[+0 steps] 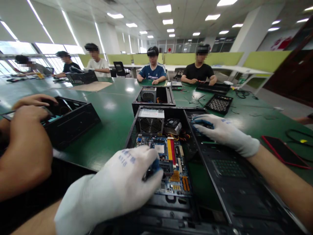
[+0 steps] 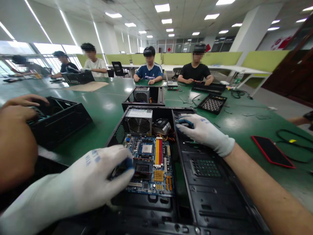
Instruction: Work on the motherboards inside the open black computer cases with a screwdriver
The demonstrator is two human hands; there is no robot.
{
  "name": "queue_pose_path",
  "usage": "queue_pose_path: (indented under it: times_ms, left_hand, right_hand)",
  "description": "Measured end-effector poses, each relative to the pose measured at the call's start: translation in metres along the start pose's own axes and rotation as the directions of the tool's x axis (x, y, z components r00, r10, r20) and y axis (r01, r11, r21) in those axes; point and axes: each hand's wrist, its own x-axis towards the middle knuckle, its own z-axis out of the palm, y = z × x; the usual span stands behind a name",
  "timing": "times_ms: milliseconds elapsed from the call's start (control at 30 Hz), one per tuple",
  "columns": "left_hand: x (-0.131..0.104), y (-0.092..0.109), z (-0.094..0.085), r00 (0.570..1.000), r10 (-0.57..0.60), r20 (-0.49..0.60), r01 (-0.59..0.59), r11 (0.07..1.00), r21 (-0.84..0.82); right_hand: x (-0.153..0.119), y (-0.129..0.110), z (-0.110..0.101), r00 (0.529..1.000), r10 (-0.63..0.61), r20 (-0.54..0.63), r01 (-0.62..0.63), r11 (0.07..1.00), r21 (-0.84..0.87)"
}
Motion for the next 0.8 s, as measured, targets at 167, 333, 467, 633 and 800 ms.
queue_pose_path:
  times_ms: [167, 333, 467, 633, 800]
  left_hand:
    - [0.077, -0.018, 0.008, 0.959, -0.061, 0.278, 0.046, 0.997, 0.060]
    - [0.136, -0.030, 0.050, 0.797, -0.126, 0.590, -0.001, 0.978, 0.211]
    - [0.156, -0.038, 0.087, 0.725, -0.154, 0.671, -0.068, 0.954, 0.293]
    - [0.157, -0.050, 0.110, 0.702, -0.145, 0.697, -0.097, 0.951, 0.295]
    - [0.155, -0.053, 0.117, 0.741, -0.103, 0.664, -0.098, 0.961, 0.258]
  right_hand:
    - [0.002, -0.002, 0.000, 0.999, -0.040, 0.031, 0.038, 0.998, 0.044]
    - [0.000, -0.001, -0.002, 0.997, -0.055, 0.047, 0.052, 0.996, 0.069]
    - [-0.002, 0.001, -0.003, 0.997, -0.063, 0.046, 0.059, 0.994, 0.089]
    - [-0.007, 0.005, -0.002, 0.998, -0.064, 0.020, 0.062, 0.992, 0.107]
    - [-0.008, 0.010, 0.002, 0.994, -0.105, 0.040, 0.101, 0.990, 0.096]
